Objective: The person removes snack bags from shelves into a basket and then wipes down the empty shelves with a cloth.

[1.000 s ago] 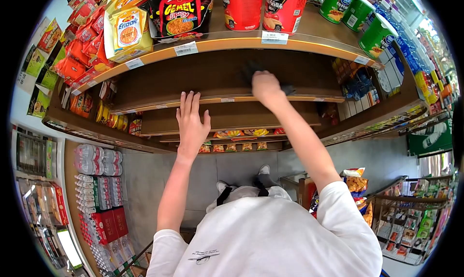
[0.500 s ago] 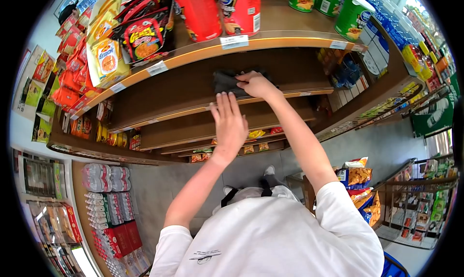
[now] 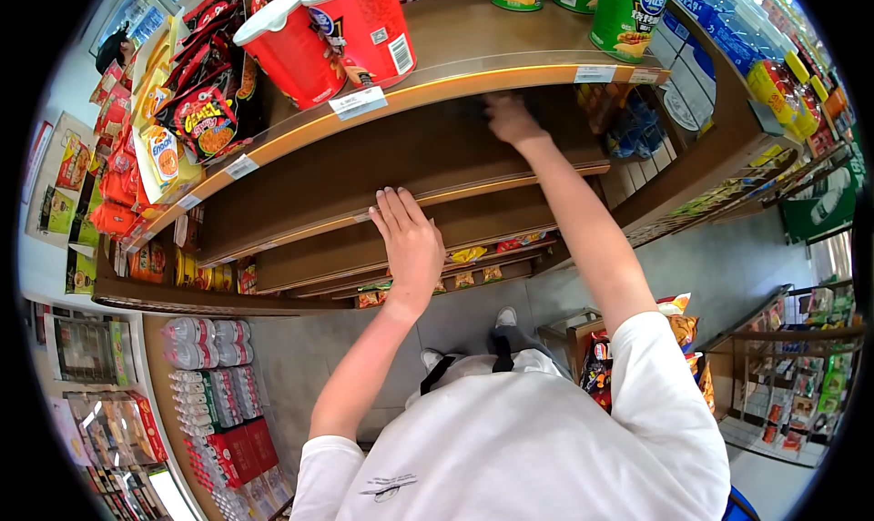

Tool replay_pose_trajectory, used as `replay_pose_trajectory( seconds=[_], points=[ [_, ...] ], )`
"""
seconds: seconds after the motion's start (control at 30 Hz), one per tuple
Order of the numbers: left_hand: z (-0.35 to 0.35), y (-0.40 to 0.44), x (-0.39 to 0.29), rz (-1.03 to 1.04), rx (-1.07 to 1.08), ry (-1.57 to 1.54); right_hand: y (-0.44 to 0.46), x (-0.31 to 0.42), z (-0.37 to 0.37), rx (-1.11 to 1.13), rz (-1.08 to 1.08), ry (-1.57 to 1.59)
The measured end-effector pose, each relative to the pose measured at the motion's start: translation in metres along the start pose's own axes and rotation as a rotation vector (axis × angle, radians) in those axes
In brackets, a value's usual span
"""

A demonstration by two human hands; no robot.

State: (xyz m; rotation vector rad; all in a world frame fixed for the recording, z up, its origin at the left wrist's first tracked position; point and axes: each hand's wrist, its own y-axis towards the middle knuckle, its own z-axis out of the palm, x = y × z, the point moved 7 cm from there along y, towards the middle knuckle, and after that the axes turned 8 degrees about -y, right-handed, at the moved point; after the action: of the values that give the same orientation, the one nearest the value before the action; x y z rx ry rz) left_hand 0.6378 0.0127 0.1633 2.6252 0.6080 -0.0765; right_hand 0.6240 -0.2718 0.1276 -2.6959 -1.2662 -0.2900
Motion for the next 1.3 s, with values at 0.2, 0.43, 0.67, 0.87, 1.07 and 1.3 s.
replay_pose_trajectory(
  seconds=[0.2, 0.43, 0.67, 0.87, 1.07, 1.3],
  points=[
    [0.0, 0.0, -0.004, -0.018, -0.023, -0.003, -0.072, -0.06, -0.011, -0.314, 0.247, -0.243],
    [-0.001, -0.001, 0.001, -0.004, -0.002, 0.006, -0.102, 0.04, -0.016, -0.023, -0.08, 0.05],
    [-0.003, -0.001, 0.002, 0.005, -0.018, -0.021, -0.027, 0.008, -0.008, -0.216, -0.135, 0.323],
    [-0.002, -0.001, 0.001, 0.007, -0.015, 0.002, -0.026, -0.107, -0.026, -0.42, 0.191, 0.091],
    [-0.006, -0.001, 0.002, 0.017, -0.028, -0.043, -0.066, -0.106, -0.041, -0.115, 0.558, -0.002],
    [-0.005, -0.003, 0.005, 0.014, -0.041, -0.072, -0.099, -0.059, -0.068, 0.179, 0.514, -0.11]
  ],
)
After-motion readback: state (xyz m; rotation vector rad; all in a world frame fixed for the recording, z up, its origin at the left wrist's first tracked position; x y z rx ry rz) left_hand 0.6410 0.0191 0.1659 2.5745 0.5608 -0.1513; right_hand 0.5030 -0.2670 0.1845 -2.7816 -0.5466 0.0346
